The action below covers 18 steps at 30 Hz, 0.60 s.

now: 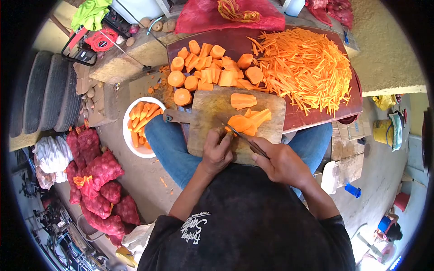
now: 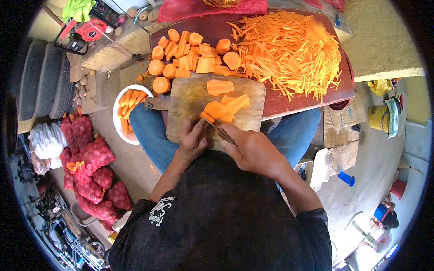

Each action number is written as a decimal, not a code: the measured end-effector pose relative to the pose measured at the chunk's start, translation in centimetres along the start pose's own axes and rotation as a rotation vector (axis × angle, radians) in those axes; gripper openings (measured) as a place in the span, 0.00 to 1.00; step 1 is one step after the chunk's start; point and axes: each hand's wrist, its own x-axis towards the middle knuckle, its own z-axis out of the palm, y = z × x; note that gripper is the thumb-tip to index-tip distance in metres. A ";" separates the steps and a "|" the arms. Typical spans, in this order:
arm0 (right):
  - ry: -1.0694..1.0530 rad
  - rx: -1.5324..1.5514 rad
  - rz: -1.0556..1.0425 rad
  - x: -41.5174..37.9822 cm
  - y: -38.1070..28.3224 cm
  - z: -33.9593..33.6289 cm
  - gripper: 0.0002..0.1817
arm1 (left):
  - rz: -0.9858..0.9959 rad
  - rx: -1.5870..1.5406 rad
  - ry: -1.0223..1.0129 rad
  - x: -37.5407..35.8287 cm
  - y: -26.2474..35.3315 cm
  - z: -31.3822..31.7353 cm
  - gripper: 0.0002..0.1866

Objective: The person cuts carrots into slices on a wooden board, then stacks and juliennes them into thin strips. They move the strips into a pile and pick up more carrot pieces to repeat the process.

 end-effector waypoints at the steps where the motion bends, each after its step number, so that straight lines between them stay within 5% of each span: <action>1: -0.005 -0.007 -0.006 0.0 0.2 0.1 0.23 | 0.022 0.017 -0.006 0.0 -0.1 -0.2 0.24; 18: 0.039 0.054 -0.031 1.6 1.7 2.1 0.20 | 0.018 0.015 0.023 -0.2 0.2 -0.5 0.26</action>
